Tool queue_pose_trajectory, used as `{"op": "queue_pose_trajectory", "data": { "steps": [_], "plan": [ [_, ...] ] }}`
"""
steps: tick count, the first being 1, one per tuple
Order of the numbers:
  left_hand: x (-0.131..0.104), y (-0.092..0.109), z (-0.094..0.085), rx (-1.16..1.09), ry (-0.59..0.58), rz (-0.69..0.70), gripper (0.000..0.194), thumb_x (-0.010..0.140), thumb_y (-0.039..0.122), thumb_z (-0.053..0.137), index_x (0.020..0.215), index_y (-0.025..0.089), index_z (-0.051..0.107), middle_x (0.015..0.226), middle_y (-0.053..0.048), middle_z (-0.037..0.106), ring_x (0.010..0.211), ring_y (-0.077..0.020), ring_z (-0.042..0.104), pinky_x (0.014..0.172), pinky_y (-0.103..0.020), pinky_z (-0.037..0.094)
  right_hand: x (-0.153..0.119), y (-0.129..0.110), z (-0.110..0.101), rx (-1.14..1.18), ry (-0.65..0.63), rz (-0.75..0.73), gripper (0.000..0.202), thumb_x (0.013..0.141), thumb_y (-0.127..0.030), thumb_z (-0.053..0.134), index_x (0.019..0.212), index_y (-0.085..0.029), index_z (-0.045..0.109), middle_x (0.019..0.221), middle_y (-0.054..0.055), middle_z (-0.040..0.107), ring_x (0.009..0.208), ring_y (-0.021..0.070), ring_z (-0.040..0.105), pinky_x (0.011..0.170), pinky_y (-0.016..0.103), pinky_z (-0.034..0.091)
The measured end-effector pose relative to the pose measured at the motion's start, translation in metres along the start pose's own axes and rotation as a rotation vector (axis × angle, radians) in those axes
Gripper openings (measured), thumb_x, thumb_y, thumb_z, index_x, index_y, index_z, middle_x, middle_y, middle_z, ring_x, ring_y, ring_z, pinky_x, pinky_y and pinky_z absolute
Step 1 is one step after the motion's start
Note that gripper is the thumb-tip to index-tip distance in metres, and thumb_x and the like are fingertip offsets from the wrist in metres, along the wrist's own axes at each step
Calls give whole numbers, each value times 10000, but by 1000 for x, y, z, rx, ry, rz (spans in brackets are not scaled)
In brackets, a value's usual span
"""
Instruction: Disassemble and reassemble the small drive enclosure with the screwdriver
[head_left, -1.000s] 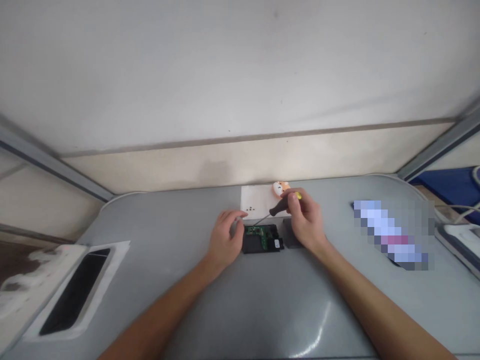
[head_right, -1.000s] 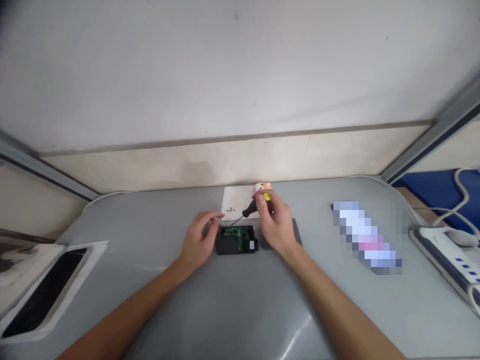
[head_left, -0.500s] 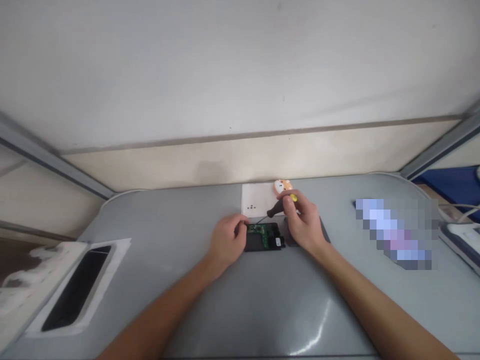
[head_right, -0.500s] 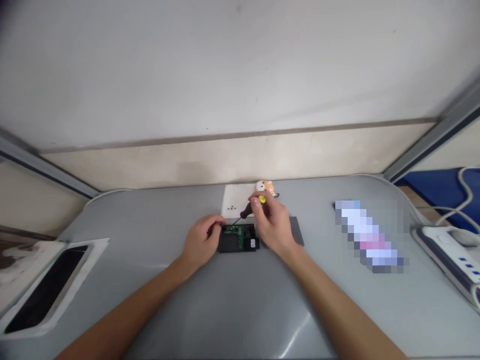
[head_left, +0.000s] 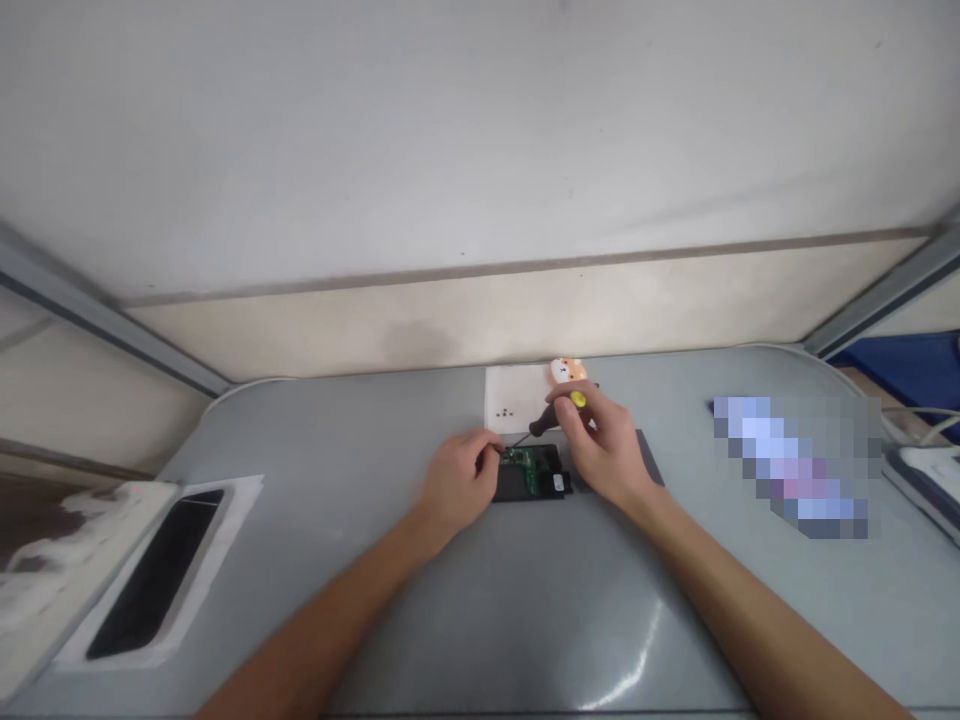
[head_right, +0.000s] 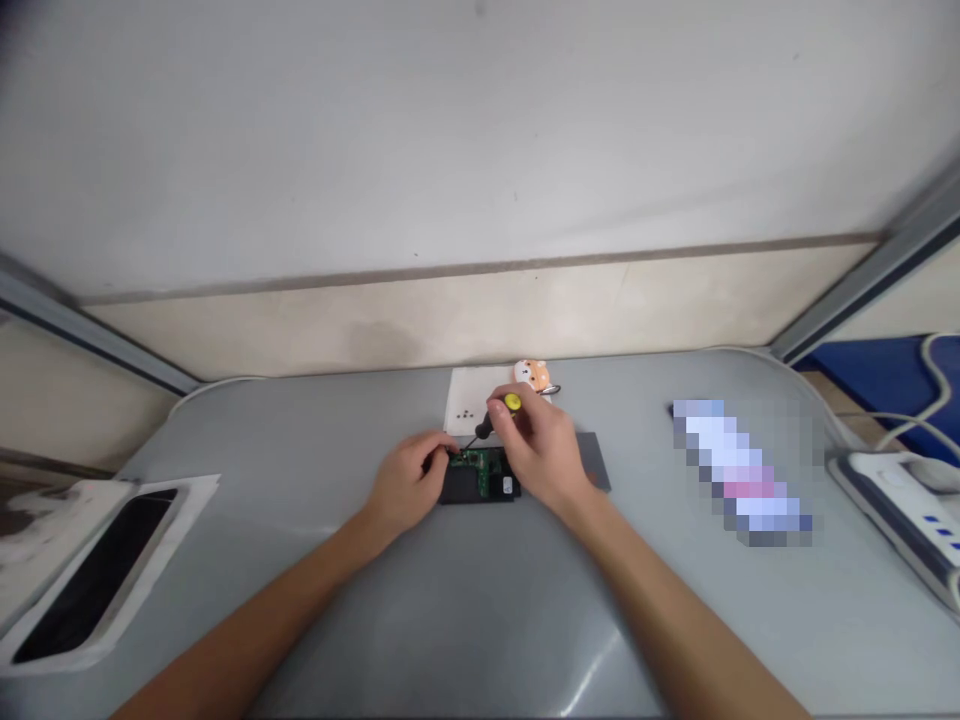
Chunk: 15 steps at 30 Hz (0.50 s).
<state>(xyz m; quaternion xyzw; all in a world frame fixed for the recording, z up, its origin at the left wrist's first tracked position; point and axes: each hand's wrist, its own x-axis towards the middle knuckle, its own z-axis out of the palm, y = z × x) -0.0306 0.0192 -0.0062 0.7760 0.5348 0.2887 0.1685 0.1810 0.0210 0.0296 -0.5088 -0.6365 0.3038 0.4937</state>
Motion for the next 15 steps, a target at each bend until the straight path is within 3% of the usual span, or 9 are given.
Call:
{"op": "queue_pose_trajectory", "data": {
  "steps": [3,7,9,11,15],
  "plan": [
    [0,-1,1,-9,-3,18,246,921,122,469,887,229,688,901,-3,751,870,-196,684,841,-337,512,5,-7,4,14,-33,12,245,969,-461,581,895,-228,566,718,-17,595,577,121,488,573,276,385],
    [0,-3,2,-20,-5,33,244,919,121,468,906,226,688,928,-6,757,888,-194,689,861,-337,515,23,-17,20,152,-56,-93,261,959,-368,589,797,-232,436,776,-10,514,709,137,499,672,287,428],
    [1,-4,2,-15,-3,27,242,918,128,469,901,226,689,925,-10,758,886,-193,689,858,-335,519,32,-22,32,364,-112,-86,211,985,-397,550,877,-237,466,838,3,550,767,147,545,712,298,454],
    [1,-4,2,-6,-4,23,236,917,137,474,891,224,691,911,-14,757,875,-194,690,852,-333,524,37,-24,44,562,-213,-25,217,992,-464,544,998,-252,502,743,-28,537,666,138,532,644,291,436],
    [1,-3,2,4,-10,19,236,915,137,477,890,222,696,909,-21,758,858,-198,693,838,-336,531,35,-24,57,666,-195,37,383,946,-617,567,1076,-258,593,607,-73,351,511,113,317,510,282,296]
  ]
}}
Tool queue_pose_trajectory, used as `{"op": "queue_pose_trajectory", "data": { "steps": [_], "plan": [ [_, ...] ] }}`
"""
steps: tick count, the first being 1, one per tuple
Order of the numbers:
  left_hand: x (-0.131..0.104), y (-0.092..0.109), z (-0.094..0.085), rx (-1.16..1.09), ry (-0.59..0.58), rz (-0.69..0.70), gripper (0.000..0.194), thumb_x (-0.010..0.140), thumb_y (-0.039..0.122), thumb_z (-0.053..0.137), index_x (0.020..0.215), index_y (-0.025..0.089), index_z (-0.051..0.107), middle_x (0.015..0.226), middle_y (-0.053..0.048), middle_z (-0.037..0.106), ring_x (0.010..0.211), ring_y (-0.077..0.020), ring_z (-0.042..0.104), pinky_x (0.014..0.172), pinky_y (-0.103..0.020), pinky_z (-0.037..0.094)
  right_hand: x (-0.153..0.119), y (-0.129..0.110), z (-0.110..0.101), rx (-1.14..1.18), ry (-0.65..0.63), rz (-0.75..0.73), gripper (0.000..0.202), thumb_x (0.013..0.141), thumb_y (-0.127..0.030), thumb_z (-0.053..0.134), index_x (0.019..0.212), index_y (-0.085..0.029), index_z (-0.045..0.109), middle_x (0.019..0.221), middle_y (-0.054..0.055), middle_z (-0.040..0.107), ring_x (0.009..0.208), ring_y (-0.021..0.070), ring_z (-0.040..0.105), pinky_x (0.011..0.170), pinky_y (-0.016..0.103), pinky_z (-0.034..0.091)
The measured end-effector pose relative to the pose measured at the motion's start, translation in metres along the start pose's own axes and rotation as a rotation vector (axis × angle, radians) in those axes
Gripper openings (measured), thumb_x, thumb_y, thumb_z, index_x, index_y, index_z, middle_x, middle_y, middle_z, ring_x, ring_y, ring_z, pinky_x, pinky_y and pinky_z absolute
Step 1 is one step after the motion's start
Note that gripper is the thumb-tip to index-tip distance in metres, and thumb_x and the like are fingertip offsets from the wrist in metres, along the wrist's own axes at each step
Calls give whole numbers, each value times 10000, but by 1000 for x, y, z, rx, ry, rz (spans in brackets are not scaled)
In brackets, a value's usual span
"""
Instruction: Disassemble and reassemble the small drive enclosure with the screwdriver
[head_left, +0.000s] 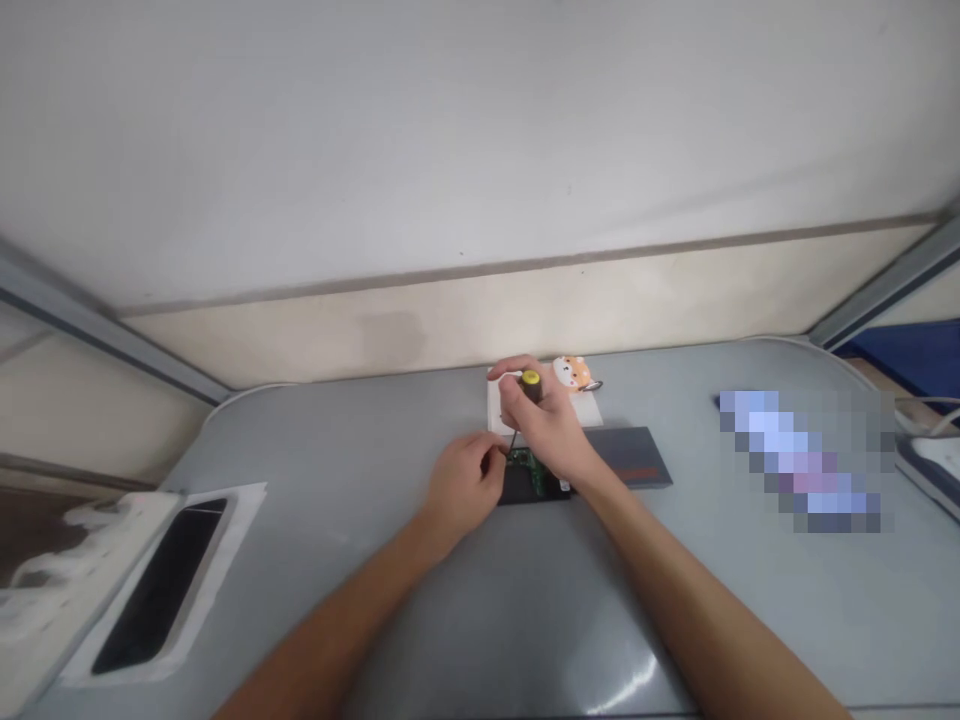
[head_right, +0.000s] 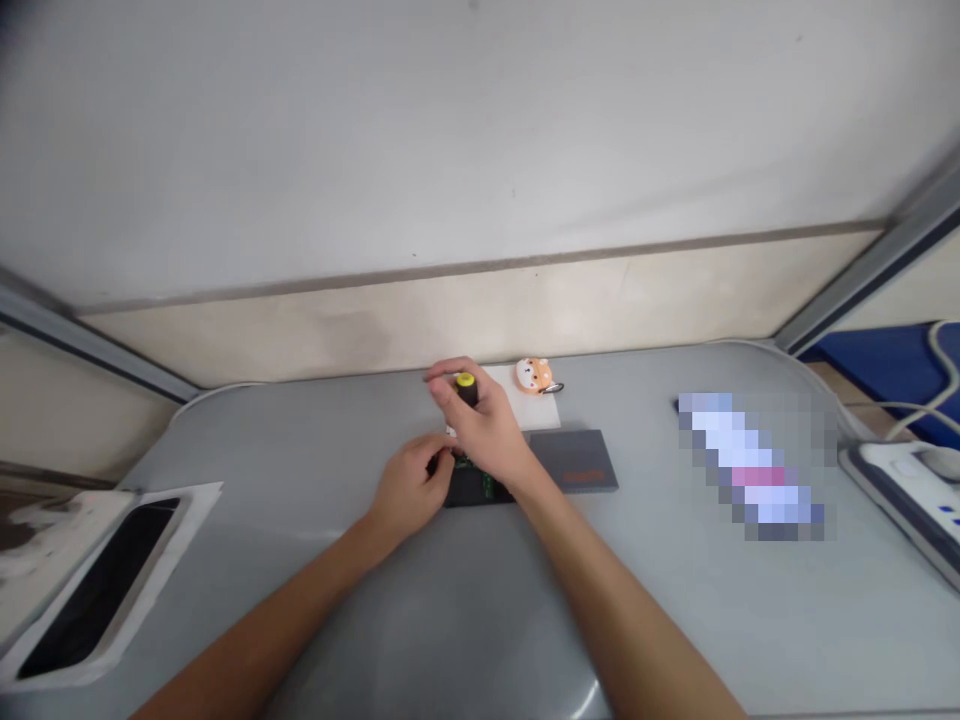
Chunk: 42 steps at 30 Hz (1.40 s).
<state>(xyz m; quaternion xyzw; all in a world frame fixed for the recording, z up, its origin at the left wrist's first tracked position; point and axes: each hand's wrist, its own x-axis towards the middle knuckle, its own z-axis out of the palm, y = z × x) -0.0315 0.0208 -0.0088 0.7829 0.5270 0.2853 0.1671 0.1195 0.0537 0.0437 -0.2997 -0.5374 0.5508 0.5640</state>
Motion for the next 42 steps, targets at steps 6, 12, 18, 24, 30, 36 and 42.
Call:
{"op": "queue_pose_trajectory", "data": {
  "steps": [6,12,18,24,30,36,42],
  "plan": [
    [-1,-1,0,-6,11,10,235,925,131,485,924,225,701,934,-19,760,890,-199,696,860,-335,532,-10,-2,-9,36,59,-8,393,954,-631,541,961,-241,595,755,-4,546,694,148,527,651,304,433],
    [0,1,-1,-14,8,20,245,918,118,481,926,224,702,940,-18,764,892,-198,703,861,-332,527,-9,0,-9,99,113,13,388,931,-616,599,879,-266,441,568,-92,369,497,109,351,513,265,333],
    [1,0,-1,10,8,22,227,916,130,481,892,220,688,901,-19,750,859,-198,689,834,-328,526,-9,-3,-7,81,61,-7,388,924,-619,597,888,-235,551,763,-9,562,680,136,547,661,296,455],
    [1,1,-1,-2,-4,17,245,914,122,475,893,226,696,900,-15,752,874,-196,697,848,-325,528,-8,2,-9,136,138,13,435,900,-632,630,839,-256,420,575,-90,372,493,96,359,494,253,323],
    [1,2,-1,25,25,-4,249,916,128,473,944,223,701,943,-31,763,896,-210,708,855,-335,532,-8,-2,-12,228,43,72,412,870,-595,682,832,-238,482,805,-5,561,657,126,528,632,291,446],
    [0,0,-1,11,-8,11,235,916,131,478,891,224,692,899,-14,754,862,-201,692,836,-328,522,-6,0,-10,219,120,34,393,902,-622,636,893,-258,488,591,-87,364,490,97,318,485,252,279],
    [1,1,-1,19,5,9,248,927,142,466,916,225,700,919,-24,758,885,-203,695,846,-331,525,-4,-5,-14,253,112,84,417,896,-645,601,931,-229,599,761,-3,536,643,137,517,592,296,420]
  ]
}}
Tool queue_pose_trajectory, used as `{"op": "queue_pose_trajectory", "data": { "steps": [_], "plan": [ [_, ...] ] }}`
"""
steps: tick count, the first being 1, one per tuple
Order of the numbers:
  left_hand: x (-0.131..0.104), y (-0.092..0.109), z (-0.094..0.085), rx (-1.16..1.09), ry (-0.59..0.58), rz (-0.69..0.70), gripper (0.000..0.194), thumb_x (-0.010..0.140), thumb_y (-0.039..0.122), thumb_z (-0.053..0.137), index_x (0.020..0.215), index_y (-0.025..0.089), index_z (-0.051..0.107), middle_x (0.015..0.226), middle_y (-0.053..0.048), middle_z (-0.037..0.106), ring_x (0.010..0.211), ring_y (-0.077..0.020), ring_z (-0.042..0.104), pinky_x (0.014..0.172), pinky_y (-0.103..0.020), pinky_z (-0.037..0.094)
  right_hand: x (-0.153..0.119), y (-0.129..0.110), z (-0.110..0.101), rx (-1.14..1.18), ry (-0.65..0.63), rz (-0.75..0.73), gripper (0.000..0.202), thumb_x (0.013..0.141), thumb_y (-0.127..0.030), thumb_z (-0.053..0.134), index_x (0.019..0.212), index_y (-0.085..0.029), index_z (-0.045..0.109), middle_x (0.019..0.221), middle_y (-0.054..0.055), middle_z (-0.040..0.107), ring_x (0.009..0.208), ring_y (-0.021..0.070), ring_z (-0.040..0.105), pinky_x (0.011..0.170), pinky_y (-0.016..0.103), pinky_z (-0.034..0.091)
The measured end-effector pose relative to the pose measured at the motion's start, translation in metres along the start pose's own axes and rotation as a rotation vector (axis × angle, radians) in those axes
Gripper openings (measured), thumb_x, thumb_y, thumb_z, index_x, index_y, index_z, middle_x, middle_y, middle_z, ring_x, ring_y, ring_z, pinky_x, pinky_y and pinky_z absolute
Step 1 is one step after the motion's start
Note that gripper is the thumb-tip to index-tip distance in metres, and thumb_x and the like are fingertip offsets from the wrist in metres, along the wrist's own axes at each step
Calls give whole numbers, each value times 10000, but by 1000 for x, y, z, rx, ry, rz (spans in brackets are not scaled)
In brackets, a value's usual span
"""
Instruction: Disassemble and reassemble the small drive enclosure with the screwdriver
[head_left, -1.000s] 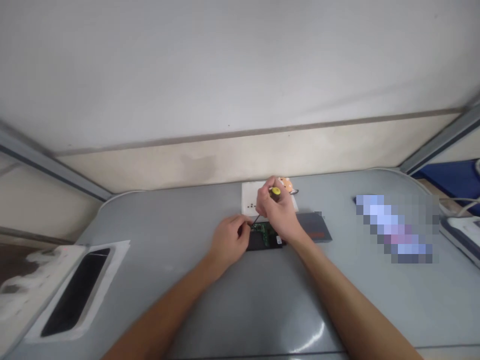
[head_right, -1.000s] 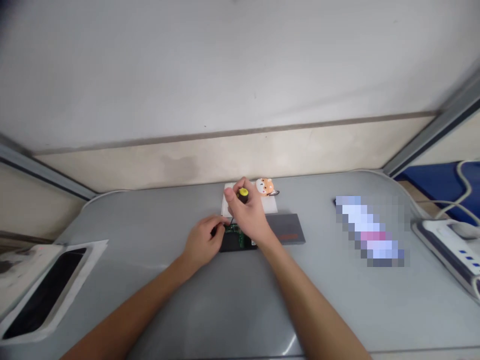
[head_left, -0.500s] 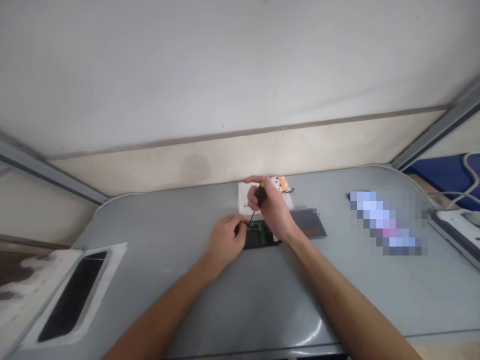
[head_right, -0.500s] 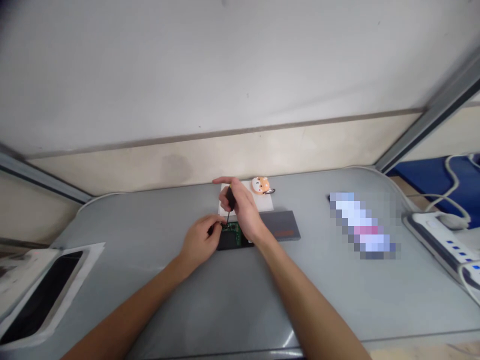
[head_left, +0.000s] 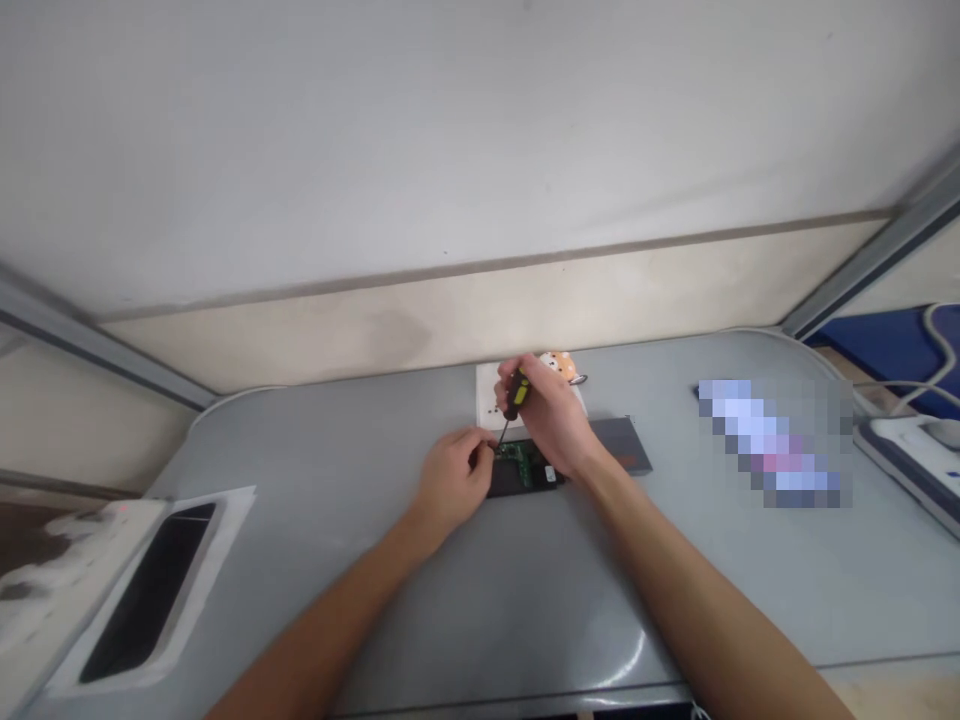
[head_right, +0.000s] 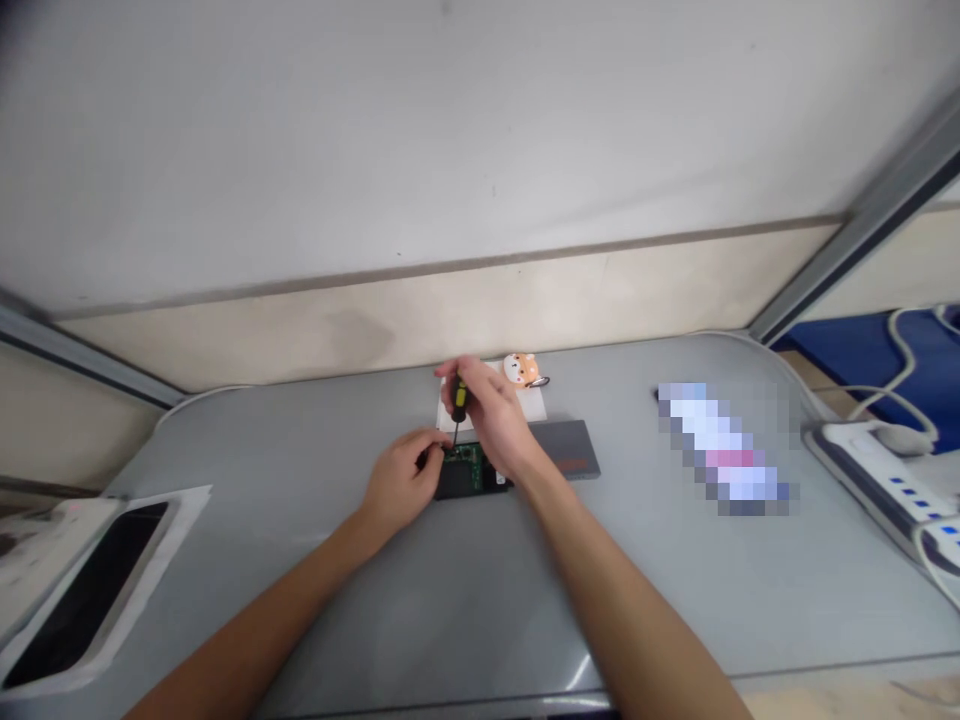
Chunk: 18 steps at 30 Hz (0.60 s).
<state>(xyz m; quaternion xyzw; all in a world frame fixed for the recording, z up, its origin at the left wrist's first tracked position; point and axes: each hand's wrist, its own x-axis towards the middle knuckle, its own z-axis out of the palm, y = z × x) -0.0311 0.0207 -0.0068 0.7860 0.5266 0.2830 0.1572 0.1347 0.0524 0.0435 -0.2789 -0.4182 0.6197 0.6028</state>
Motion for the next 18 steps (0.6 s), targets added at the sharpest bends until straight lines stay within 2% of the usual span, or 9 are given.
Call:
{"op": "queue_pose_trajectory", "data": {
  "steps": [3,5,7,8,11,13,15,18],
  "plan": [
    [0,0,0,2,5,10,248,922,136,466,922,223,699,925,-25,759,881,-202,698,849,-332,527,-1,0,-2,-14,3,4,450,813,-576,755,839,-248,449,781,-27,576,605,115,508,571,276,390],
    [0,0,0,6,8,3,238,920,136,470,914,225,690,898,-20,752,857,-201,696,832,-327,528,-2,1,-1,-24,10,-2,498,814,-588,756,828,-260,381,666,-74,476,521,97,389,525,261,327],
    [0,0,0,9,6,-3,226,918,137,475,903,228,681,874,-14,745,837,-200,691,814,-320,526,-2,1,0,-46,3,-24,471,856,-660,668,844,-265,412,608,-84,366,517,107,324,518,265,308],
    [0,-1,0,8,5,-2,223,918,136,476,900,228,678,876,-12,744,840,-200,689,814,-320,523,-2,0,1,-46,-9,-31,458,885,-700,594,867,-264,456,614,-73,353,536,119,339,531,273,325],
    [0,-1,0,1,1,12,231,921,134,467,895,227,677,904,-13,747,866,-199,690,833,-325,515,-3,-3,2,4,-110,-6,476,942,-707,474,949,-242,574,718,-14,459,662,149,471,627,299,411],
    [0,-2,0,4,-1,11,235,926,139,463,892,226,679,906,-15,745,876,-201,689,840,-329,514,-5,-6,0,23,-174,21,398,911,-631,604,926,-234,580,832,17,542,768,159,543,680,301,440],
    [0,-1,0,6,-4,9,235,929,142,464,897,227,680,911,-17,746,887,-203,691,849,-332,514,-6,-6,0,16,-183,29,391,834,-550,748,861,-241,509,878,9,576,798,158,580,681,293,448],
    [-1,-1,0,4,0,3,235,930,143,464,926,228,683,936,-20,752,899,-204,694,858,-333,515,-7,-3,2,-37,-97,8,488,805,-519,793,811,-252,386,728,-53,497,623,115,494,583,264,392]
  ]
}}
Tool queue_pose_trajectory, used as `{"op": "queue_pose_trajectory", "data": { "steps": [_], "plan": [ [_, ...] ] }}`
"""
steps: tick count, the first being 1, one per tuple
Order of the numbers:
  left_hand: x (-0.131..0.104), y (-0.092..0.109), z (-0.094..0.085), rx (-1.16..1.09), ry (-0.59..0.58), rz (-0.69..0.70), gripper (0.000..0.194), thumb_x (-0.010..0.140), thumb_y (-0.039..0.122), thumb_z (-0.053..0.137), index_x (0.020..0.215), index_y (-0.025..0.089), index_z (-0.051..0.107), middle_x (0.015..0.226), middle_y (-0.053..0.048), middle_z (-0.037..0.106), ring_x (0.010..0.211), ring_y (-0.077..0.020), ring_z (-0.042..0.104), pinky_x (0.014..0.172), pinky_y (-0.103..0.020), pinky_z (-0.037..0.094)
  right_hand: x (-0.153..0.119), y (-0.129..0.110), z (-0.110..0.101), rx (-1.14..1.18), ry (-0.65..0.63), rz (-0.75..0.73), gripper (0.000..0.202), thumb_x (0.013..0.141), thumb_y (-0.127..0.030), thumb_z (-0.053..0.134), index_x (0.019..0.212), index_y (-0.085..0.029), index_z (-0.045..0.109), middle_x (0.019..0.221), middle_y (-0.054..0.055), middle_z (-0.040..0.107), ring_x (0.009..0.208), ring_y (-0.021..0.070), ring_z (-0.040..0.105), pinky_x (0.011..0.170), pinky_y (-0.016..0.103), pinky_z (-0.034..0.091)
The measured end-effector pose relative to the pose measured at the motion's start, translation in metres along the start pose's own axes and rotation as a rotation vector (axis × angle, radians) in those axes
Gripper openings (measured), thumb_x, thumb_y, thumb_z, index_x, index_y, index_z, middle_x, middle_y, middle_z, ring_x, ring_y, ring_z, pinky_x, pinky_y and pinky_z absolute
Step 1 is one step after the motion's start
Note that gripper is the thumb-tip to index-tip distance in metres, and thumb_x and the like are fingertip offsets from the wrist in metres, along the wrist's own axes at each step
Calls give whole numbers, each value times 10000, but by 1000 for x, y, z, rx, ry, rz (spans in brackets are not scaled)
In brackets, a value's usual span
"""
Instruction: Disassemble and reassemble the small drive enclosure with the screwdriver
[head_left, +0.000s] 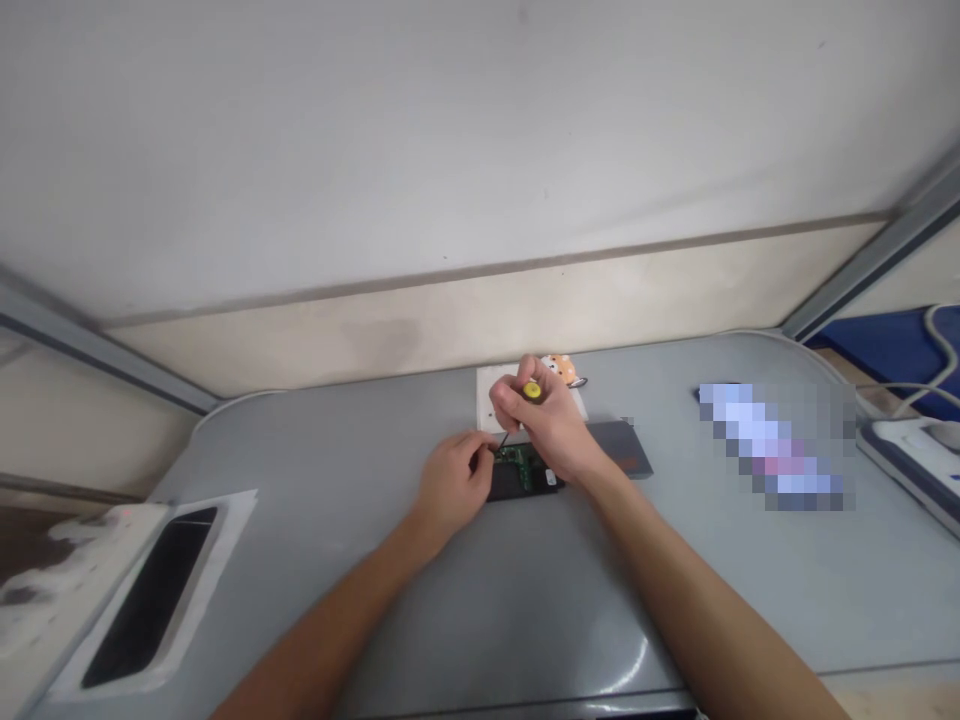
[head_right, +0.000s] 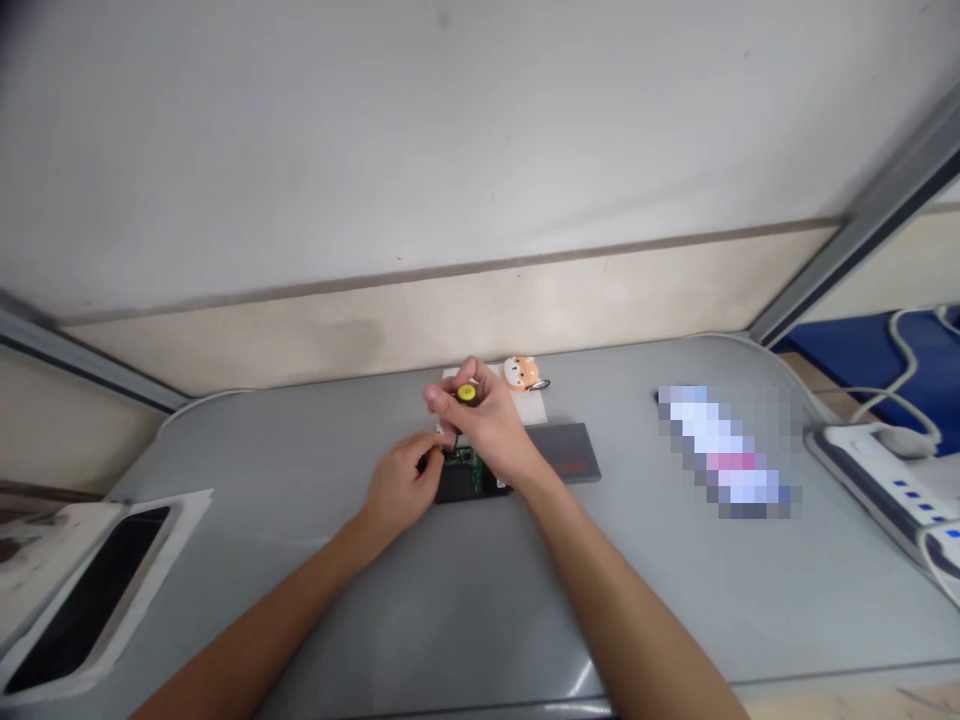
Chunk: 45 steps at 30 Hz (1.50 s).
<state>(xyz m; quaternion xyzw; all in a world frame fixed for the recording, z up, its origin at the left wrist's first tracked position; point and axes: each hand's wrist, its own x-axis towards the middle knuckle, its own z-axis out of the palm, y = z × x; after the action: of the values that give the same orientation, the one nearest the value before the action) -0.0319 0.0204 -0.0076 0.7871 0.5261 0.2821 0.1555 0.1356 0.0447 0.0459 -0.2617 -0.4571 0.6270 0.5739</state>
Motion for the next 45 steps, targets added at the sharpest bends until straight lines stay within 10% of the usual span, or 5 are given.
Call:
{"op": "queue_pose_trajectory", "data": {
  "steps": [6,12,19,25,45],
  "plan": [
    [1,0,0,25,-4,-11,237,925,140,458,911,222,680,898,-20,747,856,-206,686,818,-330,511,4,3,2,6,70,-57,411,982,-640,457,948,-241,554,734,-22,450,637,132,438,608,286,384],
    [2,0,-1,7,1,9,251,923,147,454,903,220,693,926,-22,760,876,-201,703,841,-325,522,2,5,-4,45,5,-5,407,813,-487,795,853,-242,473,804,-31,551,657,116,510,632,273,401],
    [2,0,0,26,6,-11,244,921,162,447,924,221,684,913,-21,754,866,-213,697,824,-335,522,0,3,5,-111,11,-85,444,983,-643,454,922,-228,601,717,-16,480,671,137,462,635,288,377],
    [1,-1,0,15,-9,9,242,925,151,447,900,217,678,906,-18,747,867,-204,690,830,-326,512,1,5,4,-49,84,-39,451,826,-568,753,835,-248,435,691,-66,503,560,98,443,565,258,369],
    [2,0,-1,5,0,12,250,919,131,458,892,221,690,911,-14,753,863,-199,695,827,-322,517,3,7,3,-15,66,-122,422,979,-640,470,950,-237,594,662,-46,416,563,114,374,545,275,349]
  ]
}}
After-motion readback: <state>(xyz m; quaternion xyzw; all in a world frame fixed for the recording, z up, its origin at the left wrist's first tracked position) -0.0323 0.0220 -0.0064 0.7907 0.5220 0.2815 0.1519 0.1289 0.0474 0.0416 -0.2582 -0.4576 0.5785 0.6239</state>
